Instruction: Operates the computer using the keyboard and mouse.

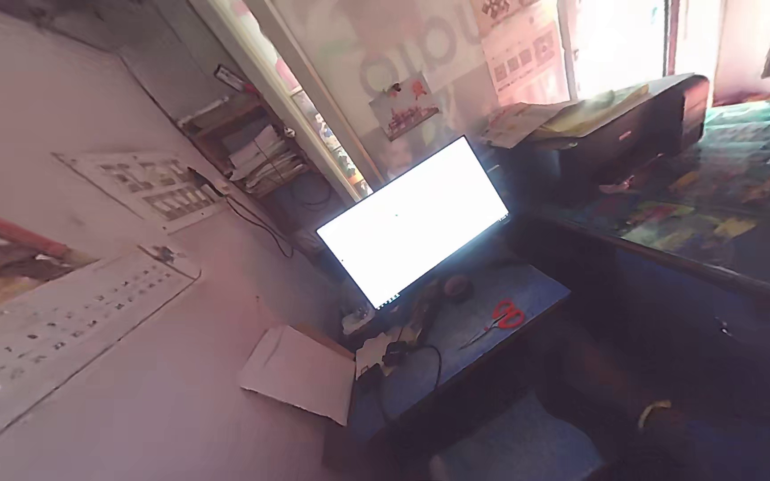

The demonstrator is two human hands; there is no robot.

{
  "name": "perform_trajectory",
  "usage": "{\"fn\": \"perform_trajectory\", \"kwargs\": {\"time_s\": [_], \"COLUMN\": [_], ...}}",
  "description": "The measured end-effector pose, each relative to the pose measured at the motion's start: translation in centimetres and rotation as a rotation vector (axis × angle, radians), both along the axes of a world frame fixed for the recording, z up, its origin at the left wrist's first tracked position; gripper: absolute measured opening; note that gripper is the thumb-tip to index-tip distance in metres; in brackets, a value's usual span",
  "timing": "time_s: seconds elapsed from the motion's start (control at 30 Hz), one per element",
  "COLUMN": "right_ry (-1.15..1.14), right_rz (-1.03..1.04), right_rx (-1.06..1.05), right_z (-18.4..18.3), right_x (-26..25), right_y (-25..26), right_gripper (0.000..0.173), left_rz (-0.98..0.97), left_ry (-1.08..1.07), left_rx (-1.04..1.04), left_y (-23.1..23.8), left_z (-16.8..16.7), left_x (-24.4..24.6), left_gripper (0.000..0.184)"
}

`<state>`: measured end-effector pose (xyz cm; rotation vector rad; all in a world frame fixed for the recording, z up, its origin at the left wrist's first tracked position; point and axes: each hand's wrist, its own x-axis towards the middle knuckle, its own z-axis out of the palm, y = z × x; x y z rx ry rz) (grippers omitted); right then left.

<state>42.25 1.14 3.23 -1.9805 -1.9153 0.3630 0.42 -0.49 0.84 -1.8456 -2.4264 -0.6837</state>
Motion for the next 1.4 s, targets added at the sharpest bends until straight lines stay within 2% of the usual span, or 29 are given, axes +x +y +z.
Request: {"fn": "perform_trajectory", "kwargs": {"time_s": [0.07, 0.1, 0.13, 0.17, 0.2, 0.23, 0.27, 0.3, 0.4, 0.5, 0.63, 0.73, 0.8, 0.87, 0.97, 1.07, 1.33, 1.4], "right_ry": [-0.046, -0.078, -0.112, -0.152, -0.16, -0.163, -0.174, -0.186, -0.206, -0.194, -0.185, -0.177, -0.154, -0.142, -0.139, -0.13, -0.135, -0.133], "right_rz": [-0.02, -0.017, -0.017, -0.024, -0.028, -0.03, -0.034, -0.038, -0.034, -0.024, -0.033, -0.037, -0.045, -0.054, -0.032, -0.006, 0.009, 0.009], "right_rx": [0.039, 0.048, 0.066, 0.098, 0.1, 0.089, 0.099, 0.1, 0.126, 0.142, 0.094, 0.093, 0.094, 0.065, 0.056, 0.112, 0.185, 0.131], "right_z": [0.0, -0.1, -0.3, -0.9, -1.2, -1.4, -1.8, -2.0, -2.4, -2.7, -2.7, -2.9, -3.0, -2.7, -2.6, -2.4, -2.5, -2.4], "right_x": [-0.3, -0.2, -0.2, -0.2, -0.1, -0.1, 0.0, 0.1, 0.0, 0.1, -0.1, -0.1, 0.0, -0.1, -0.1, -0.3, -0.3, -0.2], "right_y": [0.1, 0.3, 0.4, 0.6, 0.6, 0.5, 0.5, 0.4, 0.4, 0.4, 0.4, 0.3, 0.4, 0.4, 0.2, 0.0, 0.4, 0.4], "right_gripper": [0.045, 0.046, 0.045, 0.045, 0.049, 0.054, 0.056, 0.058, 0.057, 0.053, 0.053, 0.053, 0.052, 0.051, 0.05, 0.046, 0.043, 0.044], "left_rz": [0.017, 0.035, 0.057, 0.079, 0.139, 0.078, 0.069, 0.083, 0.097, 0.131, 0.103, 0.033, -0.011, -0.027, -0.009, 0.034, 0.09, 0.105], "left_ry": [-0.148, -0.142, -0.059, 0.06, 0.244, 0.069, -0.041, -0.103, -0.152, -0.274, -0.296, -0.169, -0.066, -0.001, 0.007, -0.048, -0.086, -0.058], "left_rx": [0.11, 0.137, 0.209, 0.402, 0.768, 0.345, 0.171, 0.133, 0.202, 0.068, 0.121, 0.092, 0.198, 0.257, 0.195, 0.012, -0.149, -0.136], "left_y": [-0.2, 0.0, 0.5, 1.7, 4.4, 1.7, 0.9, 0.7, 1.4, 0.7, 0.6, 0.3, 1.0, 1.0, -0.5, -1.9, -1.5, -0.9], "left_z": [0.7, 0.5, -1.5, -5.0, -8.8, -5.2, -2.6, -1.6, -4.1, -2.3, -2.5, -1.8, -3.2, -3.2, -1.5, 0.5, 1.6, -0.6], "left_x": [-0.3, -0.7, -1.6, -2.7, -4.0, -3.2, -2.7, -2.5, -3.3, -2.6, -2.6, -2.1, -2.6, -2.4, -1.0, 0.3, 0.8, 0.3], "left_gripper": [0.054, 0.059, 0.061, 0.063, 0.064, 0.063, 0.06, 0.057, 0.052, 0.053, 0.049, 0.051, 0.055, 0.062, 0.066, 0.063, 0.057, 0.06]}}
